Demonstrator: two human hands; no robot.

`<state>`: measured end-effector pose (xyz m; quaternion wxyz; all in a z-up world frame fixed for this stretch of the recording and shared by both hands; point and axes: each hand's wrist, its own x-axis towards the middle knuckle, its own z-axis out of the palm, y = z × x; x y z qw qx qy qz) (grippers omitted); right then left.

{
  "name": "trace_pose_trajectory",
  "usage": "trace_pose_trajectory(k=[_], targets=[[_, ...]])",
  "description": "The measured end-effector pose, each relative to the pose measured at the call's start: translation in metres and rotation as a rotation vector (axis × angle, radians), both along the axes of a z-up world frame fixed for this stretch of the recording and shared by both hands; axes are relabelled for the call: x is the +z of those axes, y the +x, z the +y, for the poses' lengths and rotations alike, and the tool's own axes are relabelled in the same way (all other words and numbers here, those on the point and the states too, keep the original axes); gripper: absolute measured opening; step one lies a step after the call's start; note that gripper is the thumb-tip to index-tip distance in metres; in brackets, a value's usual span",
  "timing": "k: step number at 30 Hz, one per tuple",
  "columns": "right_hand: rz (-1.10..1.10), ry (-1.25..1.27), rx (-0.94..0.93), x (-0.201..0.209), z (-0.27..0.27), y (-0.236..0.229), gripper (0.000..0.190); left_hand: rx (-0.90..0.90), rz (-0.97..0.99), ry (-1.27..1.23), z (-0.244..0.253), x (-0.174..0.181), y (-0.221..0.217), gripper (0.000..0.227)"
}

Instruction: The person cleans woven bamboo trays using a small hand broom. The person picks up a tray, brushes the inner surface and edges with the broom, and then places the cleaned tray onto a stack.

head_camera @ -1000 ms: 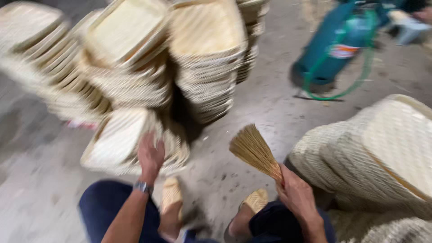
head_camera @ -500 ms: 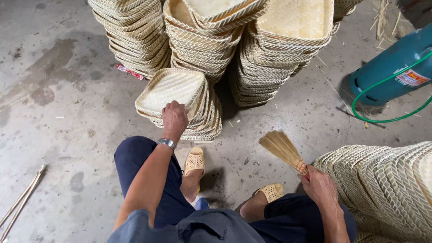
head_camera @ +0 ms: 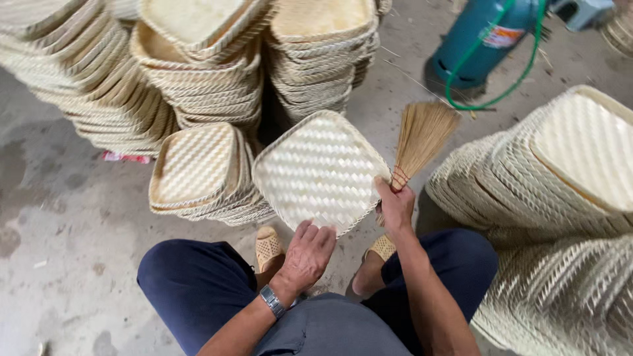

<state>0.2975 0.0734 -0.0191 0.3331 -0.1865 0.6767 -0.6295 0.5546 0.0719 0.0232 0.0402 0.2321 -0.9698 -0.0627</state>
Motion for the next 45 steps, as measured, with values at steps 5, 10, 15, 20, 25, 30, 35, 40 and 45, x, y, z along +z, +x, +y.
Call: trace_pose_trajectory(k=[5, 10, 15, 20, 25, 30, 35, 40, 45], targets=[[0.360, -0.070, 0.109, -0.009, 0.022, -0.059, 0.017, 0.359, -0.488, -0.045, -0.052, -0.002, -0.007, 0.083], [0.197, -0.209, 0.253, 0.010, 0.033, -0.066, 0.023, 0.449, 0.789, 0.709, -0.121, -0.041, 0.035, 0.068], [0.732, 0.255, 0.173, 0.060, 0.031, -0.042, 0.035, 0.538, 1.072, 1.376, -0.118, -0.071, 0.033, 0.045], [1.616, 0.127, 0.668, 0.062, 0.024, 0.012, 0.055, 0.695, 0.913, 0.925, -0.113, -0.081, 0.024, 0.043], [1.499, 0.390, 0.646, 0.044, 0.010, -0.005, 0.043, 0.723, 0.944, 0.743, -0.108, -0.040, 0.020, 0.033], [1.069, 0.838, 1.103, 0.040, 0.021, 0.024, 0.056, 0.694, 1.098, 0.495, -0.120, -0.055, 0.029, 0.029], [0.838, 0.302, 0.711, 0.093, 0.011, 0.031, 0.042, 0.465, 1.325, 0.302, -0.121, -0.107, 0.011, 0.029], [1.146, 0.131, 1.120, 0.080, 0.010, 0.038, 0.039, 0.798, 1.306, 0.675, -0.132, -0.073, 0.014, 0.028], [1.336, 0.487, 0.661, 0.102, 0.010, -0.031, 0.022, 0.658, 1.178, 0.473, -0.136, -0.038, 0.039, 0.032]])
